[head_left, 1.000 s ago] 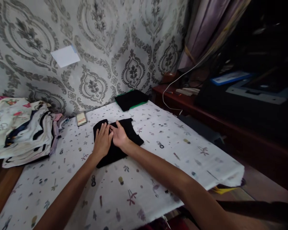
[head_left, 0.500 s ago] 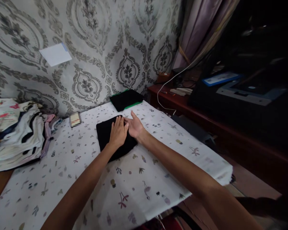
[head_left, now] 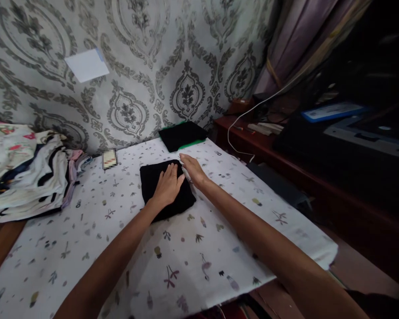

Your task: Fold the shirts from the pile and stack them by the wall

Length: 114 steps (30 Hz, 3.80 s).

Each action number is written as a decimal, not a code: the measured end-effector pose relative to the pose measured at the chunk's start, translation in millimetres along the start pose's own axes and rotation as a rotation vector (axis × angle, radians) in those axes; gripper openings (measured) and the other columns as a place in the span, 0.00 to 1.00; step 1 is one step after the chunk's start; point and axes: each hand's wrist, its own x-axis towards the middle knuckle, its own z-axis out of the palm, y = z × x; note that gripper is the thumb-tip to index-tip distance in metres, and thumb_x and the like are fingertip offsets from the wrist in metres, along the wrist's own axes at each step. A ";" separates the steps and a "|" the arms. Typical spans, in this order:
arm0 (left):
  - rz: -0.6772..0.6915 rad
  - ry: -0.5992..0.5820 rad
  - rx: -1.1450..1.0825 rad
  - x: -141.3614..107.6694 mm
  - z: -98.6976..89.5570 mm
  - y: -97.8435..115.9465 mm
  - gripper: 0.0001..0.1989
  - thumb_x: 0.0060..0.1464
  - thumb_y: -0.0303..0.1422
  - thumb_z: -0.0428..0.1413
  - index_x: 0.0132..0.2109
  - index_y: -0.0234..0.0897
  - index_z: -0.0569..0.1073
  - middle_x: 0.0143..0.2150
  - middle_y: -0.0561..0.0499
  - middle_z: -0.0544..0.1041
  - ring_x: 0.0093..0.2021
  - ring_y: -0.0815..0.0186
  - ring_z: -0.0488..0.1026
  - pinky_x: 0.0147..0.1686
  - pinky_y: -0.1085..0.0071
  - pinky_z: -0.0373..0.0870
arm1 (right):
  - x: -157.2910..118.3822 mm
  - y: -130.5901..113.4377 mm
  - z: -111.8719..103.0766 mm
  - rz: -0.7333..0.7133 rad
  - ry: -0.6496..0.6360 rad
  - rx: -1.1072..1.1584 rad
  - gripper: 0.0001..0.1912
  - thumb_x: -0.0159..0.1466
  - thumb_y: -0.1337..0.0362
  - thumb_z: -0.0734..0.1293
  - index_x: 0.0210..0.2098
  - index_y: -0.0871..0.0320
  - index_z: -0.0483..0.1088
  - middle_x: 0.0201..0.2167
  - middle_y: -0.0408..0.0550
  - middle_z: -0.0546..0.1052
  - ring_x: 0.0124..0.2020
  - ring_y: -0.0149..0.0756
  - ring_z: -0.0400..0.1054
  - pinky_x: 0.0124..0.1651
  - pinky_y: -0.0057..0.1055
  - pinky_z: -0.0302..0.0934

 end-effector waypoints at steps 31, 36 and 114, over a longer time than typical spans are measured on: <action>-0.687 -0.259 -0.940 -112.5 -31.9 -74.3 0.25 0.51 0.55 0.58 0.26 0.37 0.66 0.17 0.51 0.73 0.13 0.70 0.66 0.14 0.76 0.45 | 37.1 33.6 134.4 -0.316 -0.604 -0.921 0.18 0.69 0.60 0.61 0.56 0.59 0.69 0.70 0.59 0.60 0.73 0.52 0.45 0.72 0.55 0.31; -0.700 -0.388 -0.993 -125.6 -19.2 -57.3 0.16 0.49 0.42 0.63 0.26 0.39 0.67 0.12 0.59 0.67 0.11 0.73 0.59 0.14 0.76 0.49 | 37.3 48.9 130.7 -0.367 -0.577 -0.952 0.19 0.70 0.61 0.57 0.59 0.56 0.67 0.71 0.55 0.57 0.73 0.51 0.43 0.71 0.57 0.28; -0.349 0.447 -0.829 231.6 -15.1 -81.5 0.23 0.50 0.28 0.62 0.54 0.36 0.67 0.57 0.37 0.71 0.65 0.48 0.63 0.60 0.52 0.65 | 200.8 -39.1 -71.3 -0.242 0.292 -1.246 0.23 0.69 0.58 0.61 0.62 0.55 0.66 0.66 0.57 0.65 0.66 0.51 0.56 0.65 0.50 0.51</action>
